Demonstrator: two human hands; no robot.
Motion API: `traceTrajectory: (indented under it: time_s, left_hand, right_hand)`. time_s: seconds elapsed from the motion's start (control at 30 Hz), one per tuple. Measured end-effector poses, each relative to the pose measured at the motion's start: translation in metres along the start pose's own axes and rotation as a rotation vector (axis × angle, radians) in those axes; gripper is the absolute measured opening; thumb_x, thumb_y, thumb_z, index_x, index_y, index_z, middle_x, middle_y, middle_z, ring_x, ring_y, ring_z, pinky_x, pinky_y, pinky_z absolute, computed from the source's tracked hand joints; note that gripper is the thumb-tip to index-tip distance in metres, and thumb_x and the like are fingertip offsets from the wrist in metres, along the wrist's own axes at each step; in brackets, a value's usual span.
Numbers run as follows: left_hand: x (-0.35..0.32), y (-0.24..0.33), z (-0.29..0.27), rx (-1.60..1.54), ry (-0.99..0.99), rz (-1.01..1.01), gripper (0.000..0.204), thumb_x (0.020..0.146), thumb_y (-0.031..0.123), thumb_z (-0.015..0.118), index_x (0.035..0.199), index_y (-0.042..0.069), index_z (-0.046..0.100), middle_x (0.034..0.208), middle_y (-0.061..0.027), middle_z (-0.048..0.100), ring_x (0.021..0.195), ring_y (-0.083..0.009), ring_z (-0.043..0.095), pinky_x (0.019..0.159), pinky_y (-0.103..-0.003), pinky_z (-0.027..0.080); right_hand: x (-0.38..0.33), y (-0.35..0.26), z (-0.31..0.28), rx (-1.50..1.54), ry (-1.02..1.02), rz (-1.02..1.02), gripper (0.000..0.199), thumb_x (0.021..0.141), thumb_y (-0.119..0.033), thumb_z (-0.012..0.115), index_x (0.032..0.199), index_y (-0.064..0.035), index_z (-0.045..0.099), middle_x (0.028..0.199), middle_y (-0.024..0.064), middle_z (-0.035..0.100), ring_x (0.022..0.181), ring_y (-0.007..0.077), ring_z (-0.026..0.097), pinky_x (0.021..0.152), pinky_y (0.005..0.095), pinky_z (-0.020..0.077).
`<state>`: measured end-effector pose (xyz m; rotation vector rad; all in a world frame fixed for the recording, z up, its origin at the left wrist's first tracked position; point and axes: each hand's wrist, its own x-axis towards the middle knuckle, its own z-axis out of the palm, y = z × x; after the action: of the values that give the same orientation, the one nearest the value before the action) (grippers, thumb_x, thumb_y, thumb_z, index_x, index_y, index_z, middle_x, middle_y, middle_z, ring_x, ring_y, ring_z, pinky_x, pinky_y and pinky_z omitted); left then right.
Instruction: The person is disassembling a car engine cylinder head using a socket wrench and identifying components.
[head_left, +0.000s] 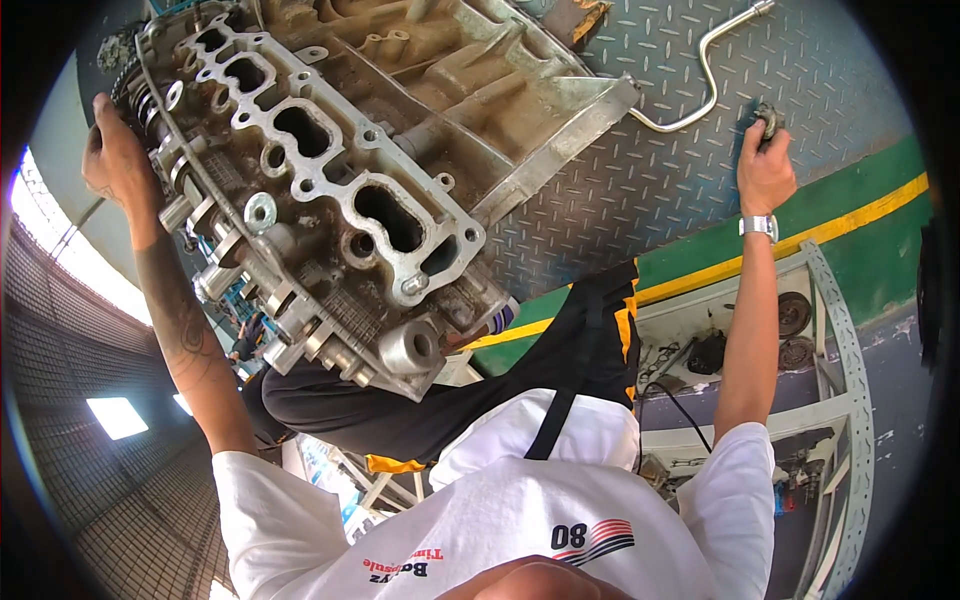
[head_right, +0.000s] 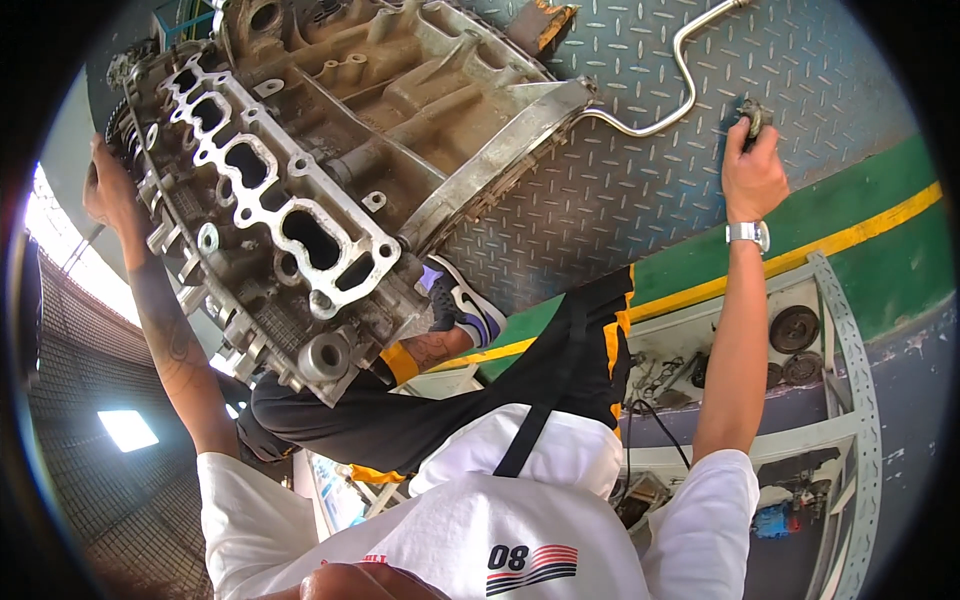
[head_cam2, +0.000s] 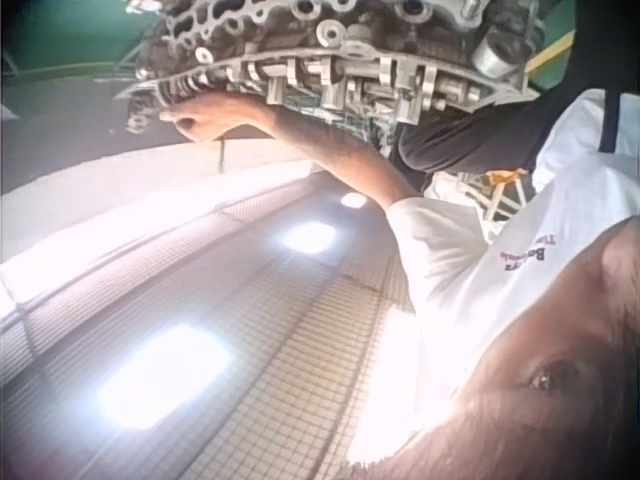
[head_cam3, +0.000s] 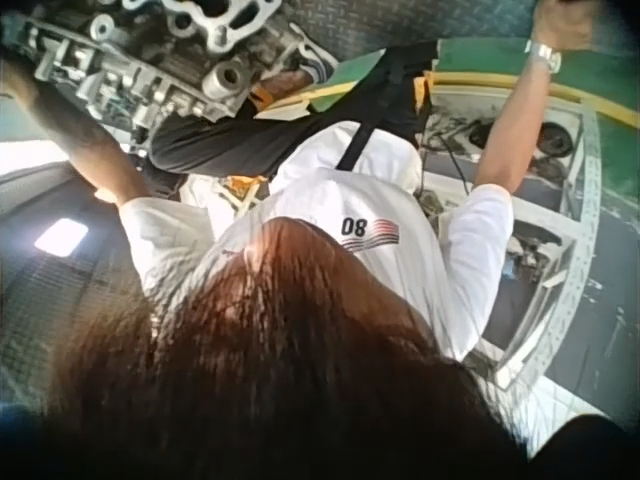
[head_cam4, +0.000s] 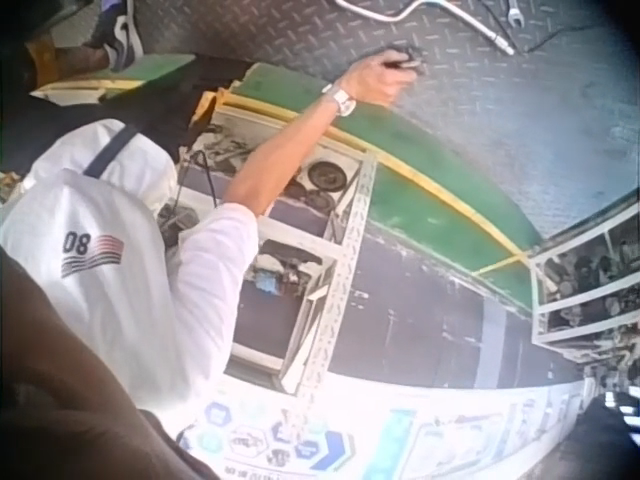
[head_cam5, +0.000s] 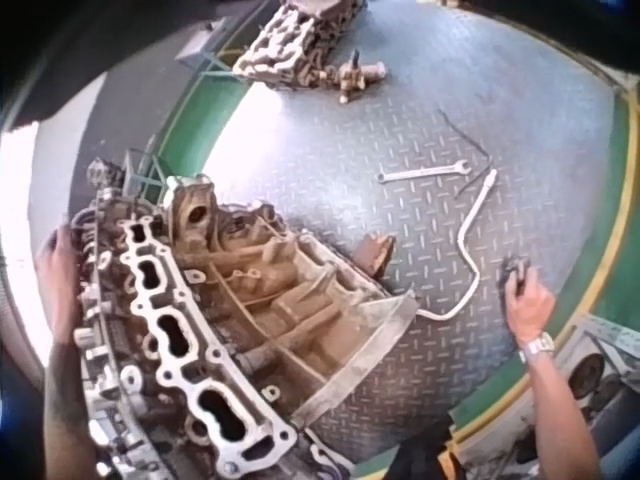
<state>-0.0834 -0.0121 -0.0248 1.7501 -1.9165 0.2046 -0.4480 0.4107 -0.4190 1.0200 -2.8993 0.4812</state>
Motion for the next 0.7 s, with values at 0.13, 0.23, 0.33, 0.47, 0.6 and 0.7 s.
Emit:
traceTrajectory:
  time_s: [0.13,0.23,0.33,0.47,0.6,0.7]
  left_hand:
    - [-0.005,0.004,-0.001,0.07,-0.021,0.224,0.043,0.083,0.039,0.069,0.091,-0.003,0.073,0.074,-0.0083,0.07,0.068,-0.0132,0.062,0.068,-0.026,0.048]
    - [-0.009,0.008,-0.003,0.123,-0.05,0.155,0.052,0.082,0.052,0.068,0.087,0.0,0.074,0.07,-0.0121,0.069,0.065,-0.0163,0.063,0.066,-0.031,0.048]
    - [-0.012,0.013,-0.004,0.172,0.014,0.117,0.057,0.082,0.056,0.065,0.083,0.0,0.072,0.072,-0.0141,0.069,0.065,-0.0212,0.065,0.067,-0.032,0.049]
    - [-0.015,0.019,-0.005,0.036,0.022,0.235,0.039,0.085,0.04,0.067,0.077,0.002,0.067,0.067,-0.0109,0.066,0.059,-0.0194,0.063,0.06,-0.031,0.048]
    - [-0.017,0.024,-0.008,0.015,0.014,0.16,0.044,0.088,0.036,0.066,0.071,-0.003,0.057,0.057,-0.0165,0.054,0.05,-0.0243,0.054,0.051,-0.034,0.042]
    - [-0.017,0.027,-0.012,-0.101,0.068,0.236,0.041,0.088,0.035,0.065,0.073,-0.002,0.059,0.061,-0.016,0.058,0.054,-0.0289,0.058,0.052,-0.036,0.043]
  right_hand:
    - [0.001,-0.003,-0.001,-0.061,0.037,-0.025,0.031,0.089,-0.043,0.059,0.083,-0.0133,0.053,0.061,0.0128,0.063,0.051,0.0373,0.06,0.043,0.0482,0.0456]
    - [0.001,-0.006,-0.002,-0.117,0.035,-0.013,0.031,0.089,-0.043,0.058,0.083,-0.0127,0.052,0.062,0.013,0.062,0.051,0.0371,0.059,0.043,0.0483,0.0451]
    - [0.002,-0.01,-0.005,-0.112,0.072,-0.025,0.031,0.09,-0.041,0.058,0.083,-0.0119,0.052,0.062,0.0129,0.061,0.051,0.0368,0.059,0.044,0.0482,0.0442]
    - [0.002,-0.013,-0.006,-0.131,0.09,-0.035,0.031,0.09,-0.04,0.057,0.083,-0.0105,0.051,0.062,0.0131,0.06,0.053,0.0363,0.059,0.044,0.0477,0.0439]
    - [0.002,-0.015,-0.007,-0.079,0.116,-0.044,0.033,0.091,-0.042,0.054,0.086,-0.0097,0.051,0.064,0.0157,0.062,0.054,0.0395,0.059,0.046,0.0505,0.044]
    - [0.002,-0.016,-0.009,-0.095,0.07,-0.021,0.032,0.092,-0.042,0.053,0.088,-0.0096,0.051,0.065,0.0154,0.063,0.054,0.039,0.06,0.046,0.0504,0.0448]
